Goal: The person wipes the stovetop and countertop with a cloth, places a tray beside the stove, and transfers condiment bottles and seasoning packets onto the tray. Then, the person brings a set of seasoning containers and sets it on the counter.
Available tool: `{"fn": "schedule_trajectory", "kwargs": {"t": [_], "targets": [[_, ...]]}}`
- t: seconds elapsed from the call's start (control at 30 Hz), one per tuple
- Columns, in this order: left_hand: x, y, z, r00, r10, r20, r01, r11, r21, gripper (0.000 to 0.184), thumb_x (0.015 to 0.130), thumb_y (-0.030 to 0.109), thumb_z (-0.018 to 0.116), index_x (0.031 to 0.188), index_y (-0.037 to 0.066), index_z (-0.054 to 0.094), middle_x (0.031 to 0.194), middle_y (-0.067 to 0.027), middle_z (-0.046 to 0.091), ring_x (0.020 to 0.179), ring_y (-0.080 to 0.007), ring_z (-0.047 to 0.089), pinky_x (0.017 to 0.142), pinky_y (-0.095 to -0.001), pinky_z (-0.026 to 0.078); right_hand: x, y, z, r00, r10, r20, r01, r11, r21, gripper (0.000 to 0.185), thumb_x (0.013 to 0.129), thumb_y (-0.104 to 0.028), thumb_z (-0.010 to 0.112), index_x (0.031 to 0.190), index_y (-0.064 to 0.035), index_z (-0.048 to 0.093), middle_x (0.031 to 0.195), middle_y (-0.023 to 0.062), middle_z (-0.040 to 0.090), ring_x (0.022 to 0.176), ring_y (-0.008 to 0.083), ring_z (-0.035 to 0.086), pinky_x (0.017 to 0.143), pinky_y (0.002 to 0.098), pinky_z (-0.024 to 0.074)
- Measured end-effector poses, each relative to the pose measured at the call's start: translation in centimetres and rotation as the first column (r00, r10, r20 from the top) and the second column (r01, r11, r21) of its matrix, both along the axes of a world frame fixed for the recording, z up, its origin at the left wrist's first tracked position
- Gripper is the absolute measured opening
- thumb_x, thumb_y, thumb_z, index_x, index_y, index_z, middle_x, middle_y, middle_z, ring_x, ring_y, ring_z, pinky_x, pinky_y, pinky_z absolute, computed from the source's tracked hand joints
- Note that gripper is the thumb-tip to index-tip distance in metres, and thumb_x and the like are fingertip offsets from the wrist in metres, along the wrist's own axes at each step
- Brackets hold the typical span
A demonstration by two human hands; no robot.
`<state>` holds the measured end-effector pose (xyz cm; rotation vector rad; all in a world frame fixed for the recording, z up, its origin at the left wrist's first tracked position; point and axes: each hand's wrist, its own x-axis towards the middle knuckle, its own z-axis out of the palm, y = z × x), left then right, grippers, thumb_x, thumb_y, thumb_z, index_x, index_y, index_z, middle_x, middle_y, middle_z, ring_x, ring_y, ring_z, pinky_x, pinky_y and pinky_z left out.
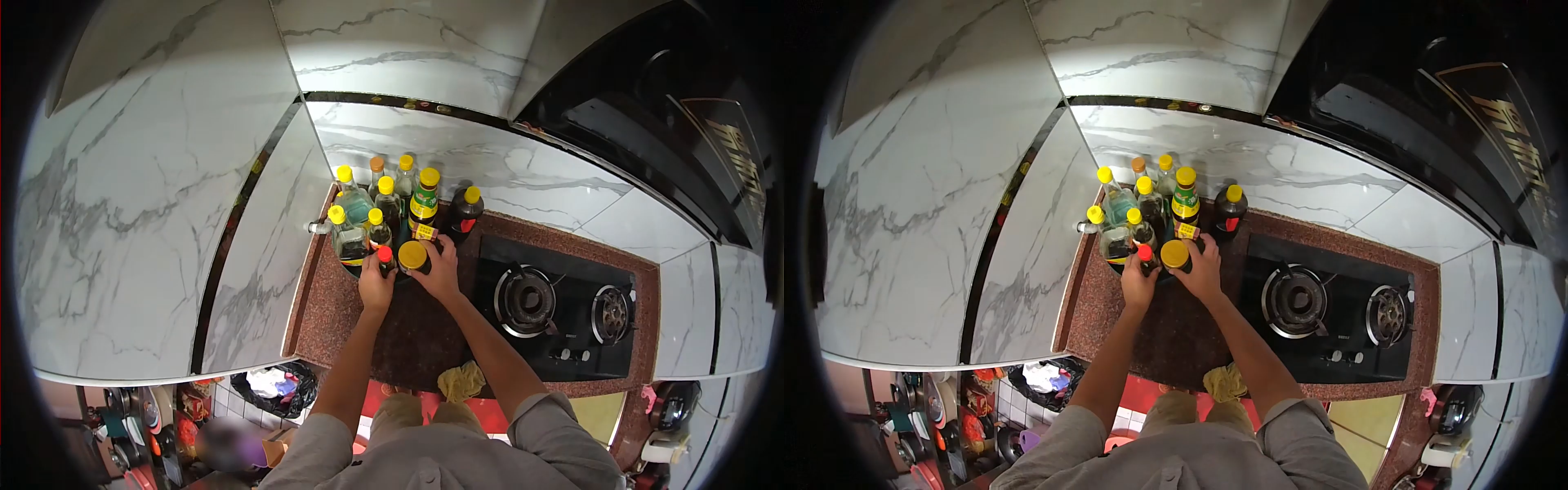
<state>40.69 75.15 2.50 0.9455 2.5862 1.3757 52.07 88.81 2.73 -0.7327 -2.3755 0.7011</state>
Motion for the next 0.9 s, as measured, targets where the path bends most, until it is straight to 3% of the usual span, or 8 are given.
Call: {"fn": "schedule_trajectory", "kwargs": {"t": [0.1, 0.2, 0.33, 0.43, 0.53, 0.73, 0.9], "targets": [[0.6, 0.2, -0.3, 0.996, 0.087, -0.005, -0.085, 0.983, 0.162, 0.051, 0.071, 0.004, 0.082, 0.115, 0.001, 0.058, 0.109, -0.0201, 0.061, 0.098, -0.0440, 0.061, 0.082, -0.0478, 0.050, -0.3, -1.2, 0.5, 0.999, -0.054, 0.002, 0.054, 0.998, 0.031, 0.079, 0.063, -0.029, 0.090, 0.133, -0.0150, 0.057, 0.131, 0.0167, 0.040, 0.123, 0.0374, 0.044, 0.099, 0.0483, 0.0403], [0.6, 0.3, -0.8, 0.997, 0.046, -0.054, -0.041, 0.995, 0.092, 0.053, 0.077, 0.005, 0.078, 0.124, 0.002, 0.054, 0.118, -0.0240, 0.058, 0.106, -0.0467, 0.059, 0.085, -0.0495, 0.051, -0.1, -1.6, 0.7, 0.996, -0.083, 0.042, 0.083, 0.997, 0.003, 0.077, 0.064, -0.030, 0.090, 0.131, -0.0153, 0.057, 0.121, 0.0146, 0.044, 0.116, 0.0349, 0.049, 0.092, 0.0467, 0.0439], [1.0, 0.1, -0.7, 0.997, 0.071, -0.040, -0.070, 0.997, 0.035, 0.058, 0.079, 0.004, 0.076, 0.132, 0.002, 0.052, 0.122, -0.0243, 0.057, 0.105, -0.0470, 0.060, 0.083, -0.0505, 0.052, -0.2, -1.6, 1.9, 0.989, -0.101, 0.108, 0.105, 0.994, -0.033, 0.077, 0.064, -0.035, 0.088, 0.131, -0.0161, 0.056, 0.109, 0.0110, 0.048, 0.104, 0.0328, 0.056, 0.081, 0.0475, 0.0470], [1.3, -0.2, 0.8, 0.995, 0.093, -0.030, -0.093, 0.996, 0.019, 0.056, 0.079, 0.004, 0.076, 0.130, 0.001, 0.053, 0.120, -0.0244, 0.058, 0.102, -0.0471, 0.061, 0.081, -0.0512, 0.052, -0.9, -2.1, 2.9, 0.977, -0.115, 0.179, 0.109, 0.993, 0.043, 0.074, 0.066, -0.037, 0.086, 0.130, -0.0142, 0.056, 0.109, 0.0128, 0.053, 0.097, 0.0345, 0.062, 0.075, 0.0470, 0.0516], [0.5, -0.1, -0.5, 0.992, 0.116, 0.047, -0.118, 0.992, 0.038, 0.055, 0.079, 0.004, 0.076, 0.129, 0.003, 0.054, 0.118, -0.0242, 0.058, 0.101, -0.0474, 0.061, 0.080, -0.0521, 0.052, -1.8, -2.5, 2.2, 0.982, -0.113, 0.152, 0.119, 0.992, -0.031, 0.070, 0.069, -0.037, 0.083, 0.130, -0.0160, 0.055, 0.109, 0.0142, 0.056, 0.090, 0.0364, 0.066, 0.072, 0.0468, 0.0550], [0.4, -1.2, 0.5, 0.997, 0.058, -0.058, -0.056, 0.998, 0.039, 0.055, 0.078, 0.005, 0.077, 0.128, 0.008, 0.054, 0.116, -0.0236, 0.057, 0.099, -0.0476, 0.061, 0.079, -0.0526, 0.052, -1.6, -3.0, 2.2, 0.986, -0.046, 0.160, 0.049, 0.999, -0.014, 0.071, 0.072, -0.034, 0.081, 0.133, -0.0134, 0.051, 0.111, 0.0162, 0.057, 0.090, 0.0380, 0.066, 0.072, 0.0477, 0.0558], [0.7, -2.0, 1.4, 0.996, 0.084, -0.037, -0.080, 0.993, 0.090, 0.052, 0.074, 0.006, 0.080, 0.122, 0.005, 0.059, 0.106, -0.0222, 0.061, 0.097, -0.0455, 0.061, 0.079, -0.0509, 0.051, -0.6, -2.9, 2.5, 0.989, -0.019, 0.149, 0.028, 0.998, -0.054, 0.065, 0.077, -0.035, 0.078, 0.133, -0.0127, 0.051, 0.113, 0.0157, 0.055, 0.095, 0.0383, 0.065, 0.074, 0.0456, 0.0555]]}}
